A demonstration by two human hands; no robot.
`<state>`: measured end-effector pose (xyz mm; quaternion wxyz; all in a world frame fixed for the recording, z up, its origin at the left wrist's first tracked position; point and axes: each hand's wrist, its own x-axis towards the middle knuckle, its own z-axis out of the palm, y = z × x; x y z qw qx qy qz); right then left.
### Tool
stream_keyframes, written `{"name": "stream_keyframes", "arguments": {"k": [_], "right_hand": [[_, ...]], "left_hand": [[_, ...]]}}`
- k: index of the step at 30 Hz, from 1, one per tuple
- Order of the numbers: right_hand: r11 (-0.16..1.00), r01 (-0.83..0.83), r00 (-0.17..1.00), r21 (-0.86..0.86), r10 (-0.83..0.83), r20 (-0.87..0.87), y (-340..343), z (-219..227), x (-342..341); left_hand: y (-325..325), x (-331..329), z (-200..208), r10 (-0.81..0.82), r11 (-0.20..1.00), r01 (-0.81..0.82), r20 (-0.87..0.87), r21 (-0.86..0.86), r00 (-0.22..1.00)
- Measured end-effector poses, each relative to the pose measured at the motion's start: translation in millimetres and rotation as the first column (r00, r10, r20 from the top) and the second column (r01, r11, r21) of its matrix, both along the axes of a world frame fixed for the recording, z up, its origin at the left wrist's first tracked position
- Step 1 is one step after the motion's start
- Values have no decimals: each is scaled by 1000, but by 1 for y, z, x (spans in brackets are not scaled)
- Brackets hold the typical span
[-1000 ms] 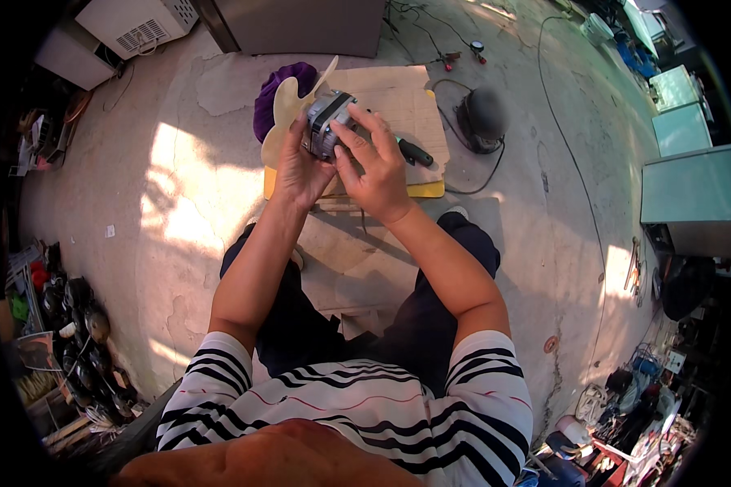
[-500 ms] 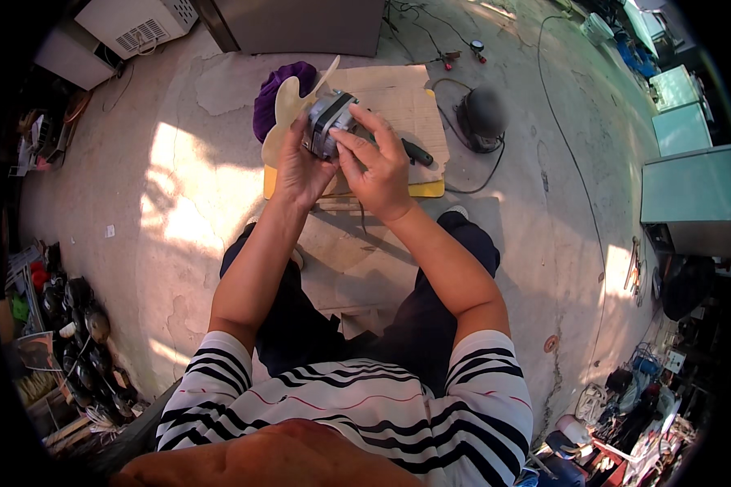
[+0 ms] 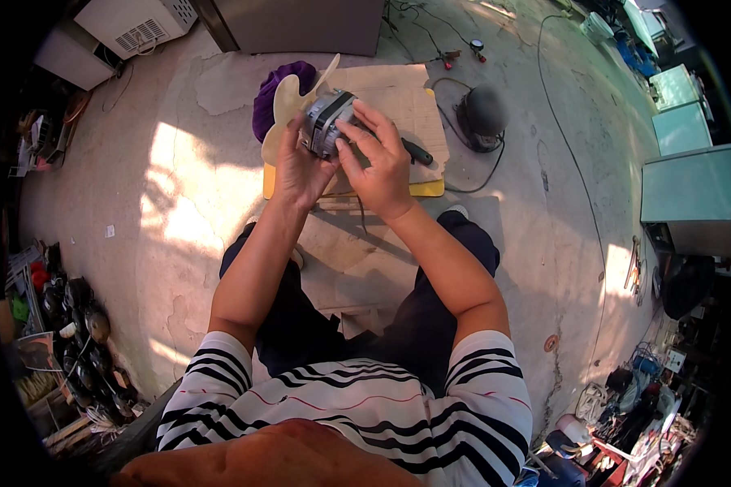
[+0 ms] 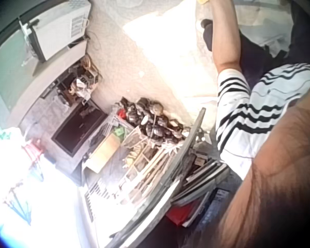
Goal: The person manipulates a small appliance motor and fan assembly, using a ratchet and a hand tool to tighten components on the housing.
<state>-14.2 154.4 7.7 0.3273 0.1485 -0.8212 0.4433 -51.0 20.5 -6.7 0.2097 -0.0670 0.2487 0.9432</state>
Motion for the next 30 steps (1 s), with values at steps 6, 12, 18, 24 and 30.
{"name": "stream_keyframes", "arguments": {"k": [6,12,18,24,30], "right_hand": [[999,41,999,-21,-41,-24,0,5,0],[998,50,999,-38,-50,3,1,5,0],[998,63,997,-22,-64,-48,4,4,-3],[994,111,990,-18,-112,-84,-1,13,0],[996,89,992,11,-88,-95,5,5,-3]], "left_hand": [[1,-1,-2,-9,1000,8,-4,-21,1000],[1,-1,-10,-28,995,28,-2,-96,1000],[8,1,-8,8,993,-6,17,-116,1000],[8,2,-13,-34,994,33,-5,-106,999],[10,5,-6,-31,993,31,-5,-110,999]]}}
